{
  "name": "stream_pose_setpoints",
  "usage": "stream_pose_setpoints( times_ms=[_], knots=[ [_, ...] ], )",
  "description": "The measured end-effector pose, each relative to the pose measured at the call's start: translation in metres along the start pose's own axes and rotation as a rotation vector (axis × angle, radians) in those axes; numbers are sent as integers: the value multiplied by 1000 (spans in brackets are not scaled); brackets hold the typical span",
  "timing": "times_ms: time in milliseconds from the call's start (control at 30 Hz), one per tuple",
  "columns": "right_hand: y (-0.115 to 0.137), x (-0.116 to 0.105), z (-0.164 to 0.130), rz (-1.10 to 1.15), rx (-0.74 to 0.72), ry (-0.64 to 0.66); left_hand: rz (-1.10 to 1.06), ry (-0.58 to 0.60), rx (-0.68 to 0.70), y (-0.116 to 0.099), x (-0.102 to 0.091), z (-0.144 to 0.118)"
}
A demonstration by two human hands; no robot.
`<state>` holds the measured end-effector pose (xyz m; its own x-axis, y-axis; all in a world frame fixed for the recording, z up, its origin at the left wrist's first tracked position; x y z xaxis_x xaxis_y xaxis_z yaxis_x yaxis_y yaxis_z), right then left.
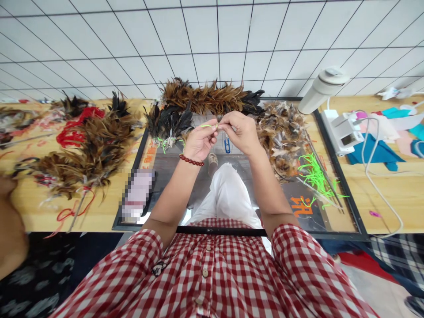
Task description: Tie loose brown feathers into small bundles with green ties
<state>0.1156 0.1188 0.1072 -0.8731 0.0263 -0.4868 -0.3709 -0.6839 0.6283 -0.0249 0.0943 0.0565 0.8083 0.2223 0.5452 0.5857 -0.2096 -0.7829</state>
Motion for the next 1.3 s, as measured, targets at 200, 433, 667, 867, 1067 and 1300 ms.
stream_pose_setpoints(
  times_ms=[200, 433, 667, 867, 1067, 1300],
  knots=[
    [9, 6, -3, -51, 20, -112, 410, -175, 531, -29, -13, -8],
    [26, 25, -9, 57, 116, -192, 640, -182, 828, -37, -18, -20],
    [22, 36, -10, 279, 197, -209, 538, -179, 734, -32, -25, -15],
    [23, 32, -7, 439, 191, -111, 658, -84, 823, -39, -21, -20],
    [17, 27, -5, 475, 278, -85, 625, -89, 754, -38, -15, -24],
    [6, 30, -7, 591, 344, -144, 201, -49, 778, -33, -16, -18]
  ],
)
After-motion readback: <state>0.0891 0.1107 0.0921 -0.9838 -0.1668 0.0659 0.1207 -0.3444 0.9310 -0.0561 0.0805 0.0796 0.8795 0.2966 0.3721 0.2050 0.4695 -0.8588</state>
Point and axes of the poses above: each hand's wrist, its own z-axis towards the middle knuckle, its own x-axis out of the palm, y = z × x, the point moved 7 cm from there along z, towards the middle knuckle, and after that the axes turned 4 degrees about -z, right-handed, at the moved point
